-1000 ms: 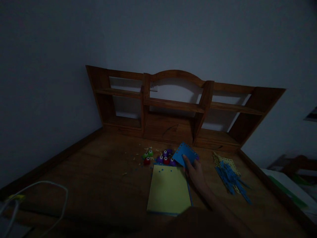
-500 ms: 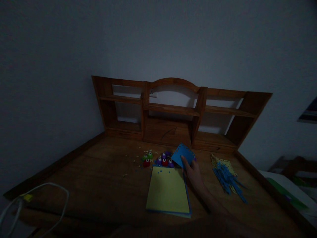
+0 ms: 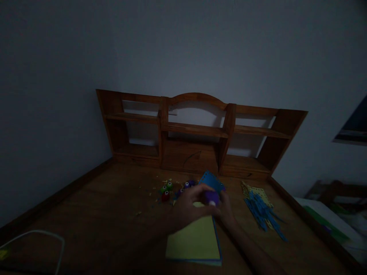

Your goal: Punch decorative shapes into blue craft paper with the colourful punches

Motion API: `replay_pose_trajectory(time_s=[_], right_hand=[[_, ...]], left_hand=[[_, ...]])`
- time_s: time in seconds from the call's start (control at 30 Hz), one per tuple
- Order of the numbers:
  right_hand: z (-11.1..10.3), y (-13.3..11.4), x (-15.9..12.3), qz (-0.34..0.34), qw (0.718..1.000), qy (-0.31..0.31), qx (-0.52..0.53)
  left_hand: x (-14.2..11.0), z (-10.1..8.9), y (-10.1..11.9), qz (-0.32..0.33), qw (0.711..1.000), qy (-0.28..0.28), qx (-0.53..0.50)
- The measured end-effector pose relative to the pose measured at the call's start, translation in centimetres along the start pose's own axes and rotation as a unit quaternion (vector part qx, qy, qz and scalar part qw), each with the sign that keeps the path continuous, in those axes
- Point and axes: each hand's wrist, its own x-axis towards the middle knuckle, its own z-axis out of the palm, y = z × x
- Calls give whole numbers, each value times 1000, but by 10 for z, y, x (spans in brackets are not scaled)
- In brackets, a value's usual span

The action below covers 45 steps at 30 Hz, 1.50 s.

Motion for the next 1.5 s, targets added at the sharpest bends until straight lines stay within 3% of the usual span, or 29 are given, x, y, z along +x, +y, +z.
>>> replay_pose_trajectory(time_s=[0.13, 0.2, 0.3, 0.57, 0.87, 0.97, 1.2, 1.5], right_hand=[[3, -3, 2, 43, 999, -27, 14], [3, -4, 2, 55, 998, -34, 20], [3, -2, 2, 71, 997, -32, 20], [0, 6, 3, 138, 989, -35, 40], [-5, 3, -1, 146, 987, -30, 66], [-4, 4, -3, 142, 988, -40, 46], [-3, 6, -3, 98, 993, -59, 20], [-2, 3, -4, 86, 994, -62, -7]], left_hand=[[31, -42, -71, -63, 988, 92, -110], [36, -53, -96, -83, 983, 84, -143], [32, -59, -115, -95, 980, 77, -160], [20, -55, -124, -119, 982, 41, -141], [21, -58, -135, -138, 973, 20, -183], [20, -55, -129, -151, 965, 15, -212], [18, -53, -125, -187, 951, 65, -236], [18, -57, -134, -174, 960, 19, -218]])
